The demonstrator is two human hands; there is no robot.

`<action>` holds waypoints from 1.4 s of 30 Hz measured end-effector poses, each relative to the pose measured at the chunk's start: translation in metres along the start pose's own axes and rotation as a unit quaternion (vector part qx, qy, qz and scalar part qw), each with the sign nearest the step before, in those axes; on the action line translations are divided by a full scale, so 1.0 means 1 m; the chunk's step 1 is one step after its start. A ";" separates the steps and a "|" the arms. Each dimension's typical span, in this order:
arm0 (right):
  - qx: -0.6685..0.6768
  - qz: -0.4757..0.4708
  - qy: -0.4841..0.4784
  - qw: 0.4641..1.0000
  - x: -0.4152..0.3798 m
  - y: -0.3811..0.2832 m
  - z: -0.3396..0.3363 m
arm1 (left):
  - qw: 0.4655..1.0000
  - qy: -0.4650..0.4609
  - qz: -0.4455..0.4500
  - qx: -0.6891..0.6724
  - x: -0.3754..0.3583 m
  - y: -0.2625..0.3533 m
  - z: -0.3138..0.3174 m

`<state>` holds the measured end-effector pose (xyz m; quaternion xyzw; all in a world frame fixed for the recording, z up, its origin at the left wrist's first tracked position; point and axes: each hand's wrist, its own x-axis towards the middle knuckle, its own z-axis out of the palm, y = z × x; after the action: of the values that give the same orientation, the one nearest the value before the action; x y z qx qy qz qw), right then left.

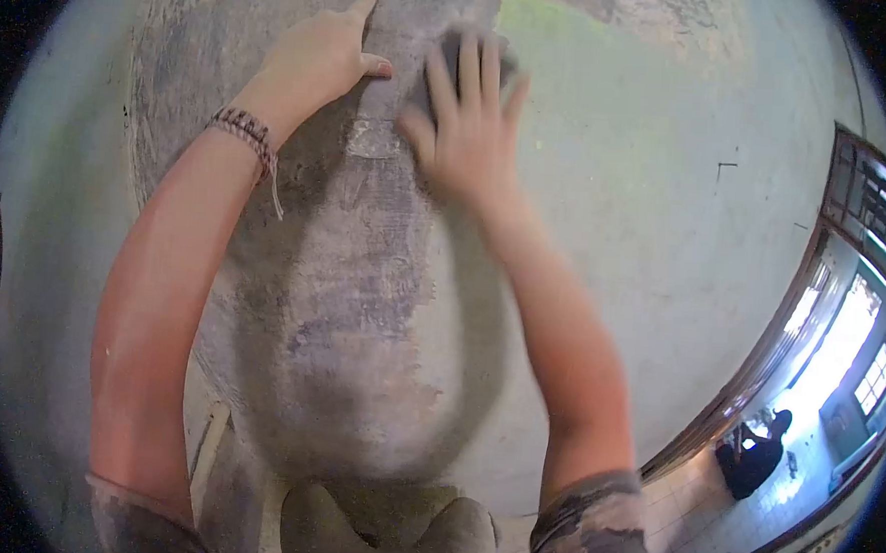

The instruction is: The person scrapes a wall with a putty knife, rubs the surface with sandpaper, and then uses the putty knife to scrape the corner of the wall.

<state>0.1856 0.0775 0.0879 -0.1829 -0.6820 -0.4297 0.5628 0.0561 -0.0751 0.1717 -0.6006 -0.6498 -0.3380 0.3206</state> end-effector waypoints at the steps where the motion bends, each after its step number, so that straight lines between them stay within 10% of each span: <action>1: 0.009 0.030 -0.057 0.998 -0.040 -0.018 -0.017 | 1.000 -0.020 0.009 0.015 0.004 0.002 -0.003; 7: 0.069 0.139 -0.170 0.973 -0.187 -0.081 -0.035 | 0.977 -0.077 0.096 0.176 0.037 0.029 -0.016; 20: 0.132 0.190 -0.221 0.947 -0.296 -0.133 -0.044 | 0.972 -0.022 0.218 0.080 -0.013 0.000 0.082; 28: 0.179 0.192 -0.288 0.921 -0.366 -0.169 -0.060 | 0.979 -0.191 0.060 -0.033 -0.202 0.020 0.162; 42: 0.265 0.146 -0.529 0.793 -0.483 -0.282 -0.076 | 0.886 0.055 -0.173 -0.427 -0.350 0.010 0.239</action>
<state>0.1695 -0.0286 -0.4663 -0.3228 -0.9257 0.0190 0.1965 0.0893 -0.0744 -0.2510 -0.5376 -0.5172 -0.6659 0.0047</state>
